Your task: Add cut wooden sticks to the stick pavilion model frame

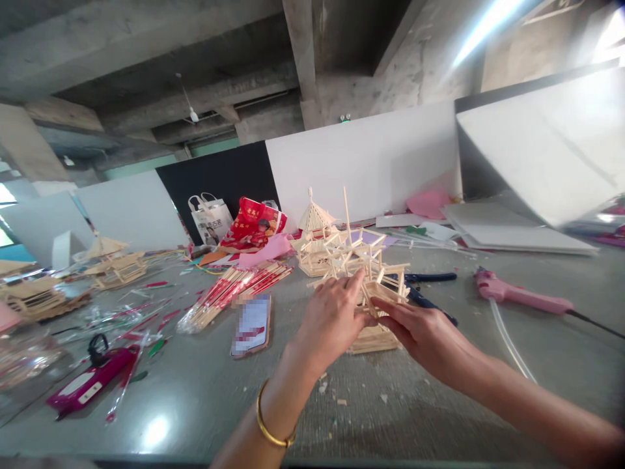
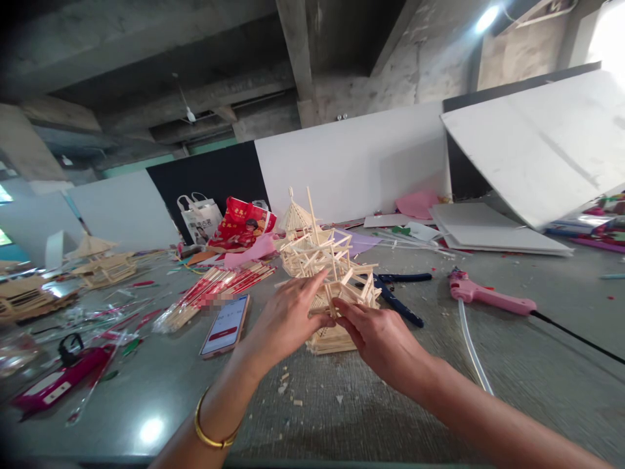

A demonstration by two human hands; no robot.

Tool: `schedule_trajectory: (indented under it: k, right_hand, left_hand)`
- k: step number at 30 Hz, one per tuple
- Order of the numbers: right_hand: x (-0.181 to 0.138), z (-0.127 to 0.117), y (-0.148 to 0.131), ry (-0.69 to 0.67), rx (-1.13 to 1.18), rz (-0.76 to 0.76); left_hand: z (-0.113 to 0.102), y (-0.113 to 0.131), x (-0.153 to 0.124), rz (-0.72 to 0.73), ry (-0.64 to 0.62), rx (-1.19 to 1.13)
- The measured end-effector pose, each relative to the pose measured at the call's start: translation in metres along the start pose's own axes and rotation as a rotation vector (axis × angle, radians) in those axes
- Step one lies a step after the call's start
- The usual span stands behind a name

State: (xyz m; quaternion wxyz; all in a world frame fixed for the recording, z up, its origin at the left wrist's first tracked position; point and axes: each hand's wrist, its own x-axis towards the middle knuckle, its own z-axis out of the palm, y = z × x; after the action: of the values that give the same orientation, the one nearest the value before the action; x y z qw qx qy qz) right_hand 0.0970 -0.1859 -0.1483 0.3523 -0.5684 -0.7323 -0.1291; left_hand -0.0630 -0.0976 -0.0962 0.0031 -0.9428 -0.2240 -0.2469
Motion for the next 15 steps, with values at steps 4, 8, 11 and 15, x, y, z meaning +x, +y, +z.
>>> schedule_trajectory:
  k: [4, 8, 11, 15]
  right_hand:
    - [0.0001, -0.0014, -0.0009, 0.001, 0.016, -0.006]
    - [-0.0003, -0.0008, -0.0005, 0.006, 0.022, -0.013]
    - [-0.0007, 0.0002, -0.0002, 0.008, 0.012, -0.018]
    - [-0.0011, 0.0011, -0.0001, 0.01, -0.011, -0.017]
  left_hand:
    - [0.0012, -0.0003, -0.0002, 0.0, 0.008, -0.007]
    - [0.0015, -0.0004, 0.0001, -0.006, 0.008, -0.026]
    - [0.0008, 0.0, 0.0001, -0.01, 0.004, -0.036]
    - [-0.0008, 0.0014, -0.0009, -0.017, -0.002, -0.049]
